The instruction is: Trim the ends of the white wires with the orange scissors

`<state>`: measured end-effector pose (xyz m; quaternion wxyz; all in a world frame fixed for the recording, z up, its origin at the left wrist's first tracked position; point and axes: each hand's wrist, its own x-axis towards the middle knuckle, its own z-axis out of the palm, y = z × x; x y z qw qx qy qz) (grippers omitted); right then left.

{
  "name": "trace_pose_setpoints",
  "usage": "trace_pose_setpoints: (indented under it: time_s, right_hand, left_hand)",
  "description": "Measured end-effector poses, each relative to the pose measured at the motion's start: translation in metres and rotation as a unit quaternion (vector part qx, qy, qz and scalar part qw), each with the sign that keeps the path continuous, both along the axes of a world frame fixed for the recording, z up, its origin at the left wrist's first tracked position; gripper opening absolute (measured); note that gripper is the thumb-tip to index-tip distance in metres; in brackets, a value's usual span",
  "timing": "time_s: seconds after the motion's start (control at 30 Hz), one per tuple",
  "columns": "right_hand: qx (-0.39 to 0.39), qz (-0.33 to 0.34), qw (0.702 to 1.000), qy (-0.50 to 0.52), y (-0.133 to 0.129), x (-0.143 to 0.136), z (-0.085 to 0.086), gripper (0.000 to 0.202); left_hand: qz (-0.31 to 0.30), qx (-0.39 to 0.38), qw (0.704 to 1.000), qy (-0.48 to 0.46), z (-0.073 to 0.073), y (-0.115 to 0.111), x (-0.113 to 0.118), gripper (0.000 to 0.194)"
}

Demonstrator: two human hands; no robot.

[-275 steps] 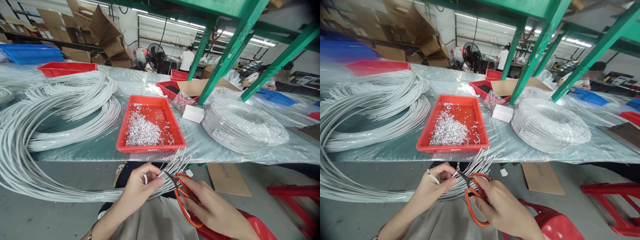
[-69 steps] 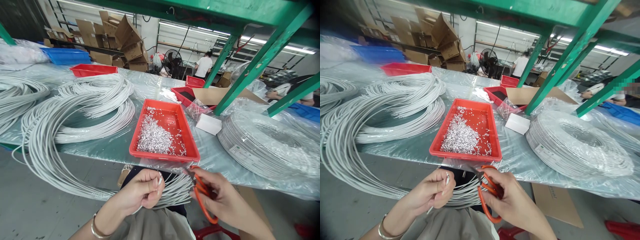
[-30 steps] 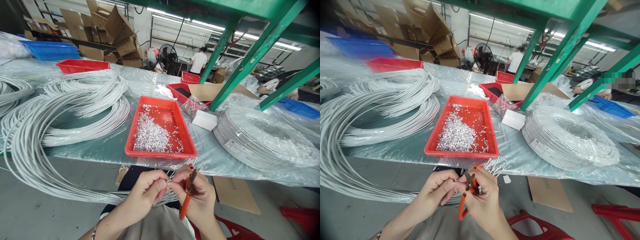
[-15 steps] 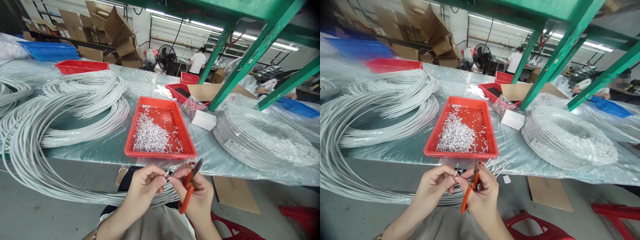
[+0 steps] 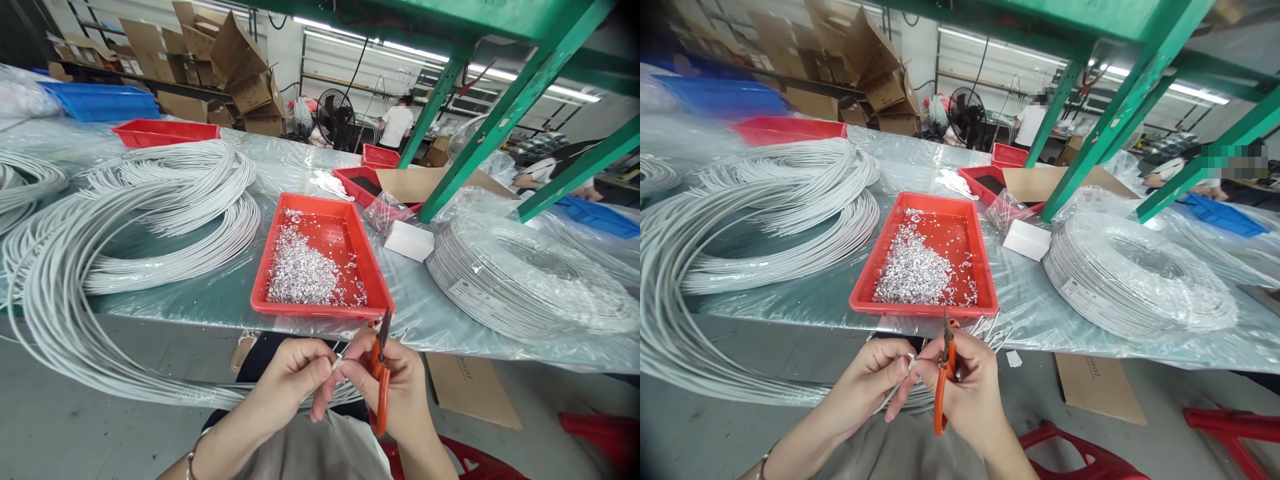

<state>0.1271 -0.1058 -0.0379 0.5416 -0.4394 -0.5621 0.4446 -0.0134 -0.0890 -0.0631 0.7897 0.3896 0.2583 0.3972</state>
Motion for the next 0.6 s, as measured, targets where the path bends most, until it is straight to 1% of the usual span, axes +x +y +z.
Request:
trace_pose_setpoints:
  time_s: [0.1,0.2,0.33,0.47,0.53,0.6]
  right_hand:
    - [0.022,-0.008,0.999,-0.03,-0.0013,0.0025,-0.0021,0.014]
    - [0.042,-0.01,0.997,-0.056,-0.0029,0.0049,-0.0037,0.017]
    - [0.071,0.006,0.994,-0.088,-0.004,0.0083,-0.002,0.019]
    - [0.114,0.024,0.984,-0.137,-0.0046,0.0101,0.0027,0.019]
    - [0.13,0.015,0.98,-0.153,-0.0047,0.0093,0.0046,0.019]
    - [0.134,0.002,0.978,-0.157,-0.0047,0.007,0.0051,0.02]
  left_hand:
    - [0.011,0.028,0.999,0.041,0.0041,0.0008,-0.0005,0.036]
    - [0.01,0.042,0.997,0.067,0.0074,0.0004,-0.0008,0.037]
    - [-0.009,0.051,0.995,0.084,0.0078,0.0002,-0.003,0.038]
    - [-0.032,0.056,0.993,0.1,0.0059,0.0004,-0.007,0.038]
    - [-0.028,0.055,0.993,0.099,0.0055,0.0002,-0.0079,0.038]
    - [-0.006,0.056,0.994,0.093,0.0059,-0.0005,-0.0072,0.038]
